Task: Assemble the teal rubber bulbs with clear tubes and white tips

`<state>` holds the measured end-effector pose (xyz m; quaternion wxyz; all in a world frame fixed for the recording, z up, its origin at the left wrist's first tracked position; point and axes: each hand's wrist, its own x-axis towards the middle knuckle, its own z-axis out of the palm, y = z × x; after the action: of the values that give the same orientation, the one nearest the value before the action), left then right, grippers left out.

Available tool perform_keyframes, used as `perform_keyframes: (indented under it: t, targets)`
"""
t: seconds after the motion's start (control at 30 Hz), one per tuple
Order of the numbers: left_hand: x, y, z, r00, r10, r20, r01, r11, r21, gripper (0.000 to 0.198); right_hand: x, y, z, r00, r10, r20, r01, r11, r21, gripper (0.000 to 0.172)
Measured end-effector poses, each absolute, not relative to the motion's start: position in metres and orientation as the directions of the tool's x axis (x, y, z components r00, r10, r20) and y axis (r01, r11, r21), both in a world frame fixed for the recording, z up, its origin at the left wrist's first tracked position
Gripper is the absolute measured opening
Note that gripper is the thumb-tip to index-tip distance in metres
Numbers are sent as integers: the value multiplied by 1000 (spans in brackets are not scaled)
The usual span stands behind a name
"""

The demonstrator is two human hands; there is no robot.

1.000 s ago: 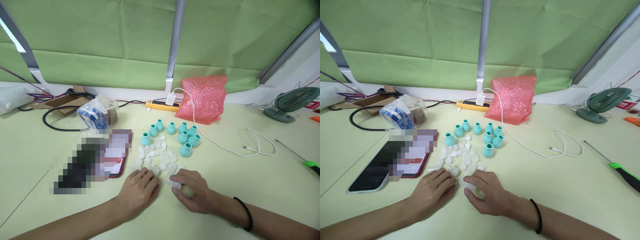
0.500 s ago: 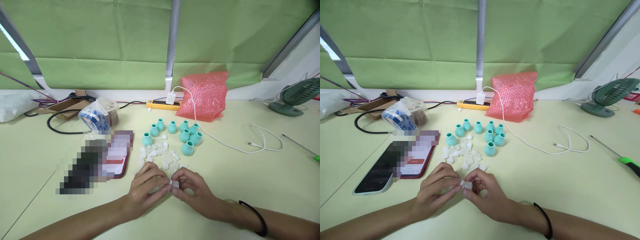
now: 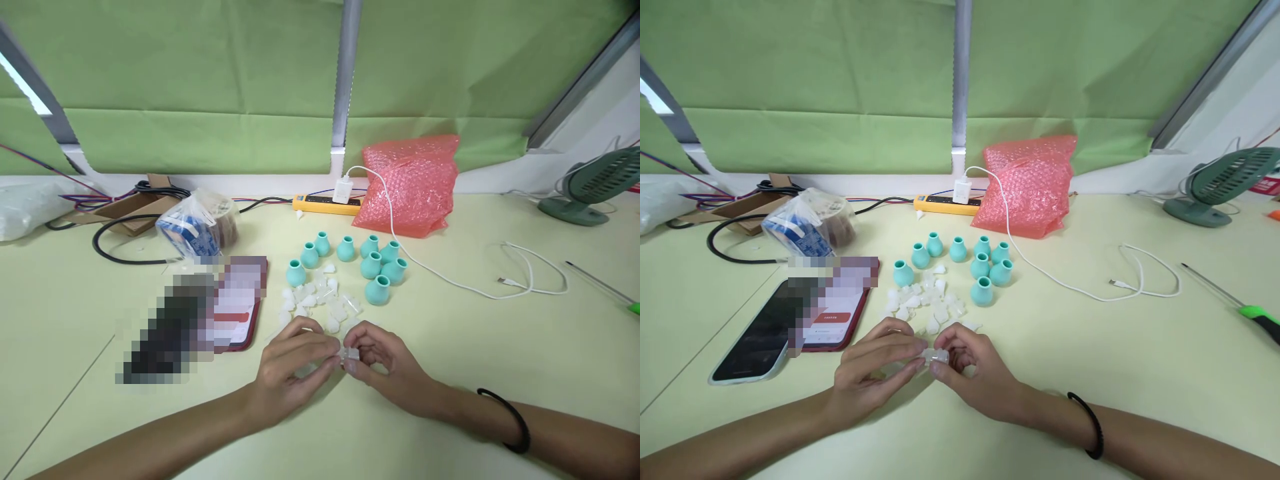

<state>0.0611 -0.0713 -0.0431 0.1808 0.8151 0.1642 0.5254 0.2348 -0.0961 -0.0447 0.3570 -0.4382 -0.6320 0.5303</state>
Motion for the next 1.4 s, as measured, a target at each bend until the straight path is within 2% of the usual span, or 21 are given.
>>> perform_keyframes:
  t: [0.3, 0.63, 0.77, 1.0, 1.4]
  targets:
    - [62, -71, -41, 451, 445, 774, 89, -885, 457, 19, 236, -96, -46, -394, 919, 28, 202, 117, -972, 9]
    - [61, -71, -40, 473, 447, 759, 115, -886, 449, 27, 237, -97, -46, -390, 920, 31, 202, 118, -972, 9]
    - [62, -74, -40, 494, 483, 723, 150, -866, 477, 34, 238, -97, -46, -380, 925, 28, 200, 112, -973, 9]
    - [62, -75, -43, 560, 485, 672, 255, -872, 418, 26, 238, -99, -45, -403, 914, 47, 172, 126, -977, 12]
    - [62, -73, -48, 536, 454, 712, 203, -888, 414, 32, 238, -99, -46, -410, 902, 138, 182, 229, -956, 13]
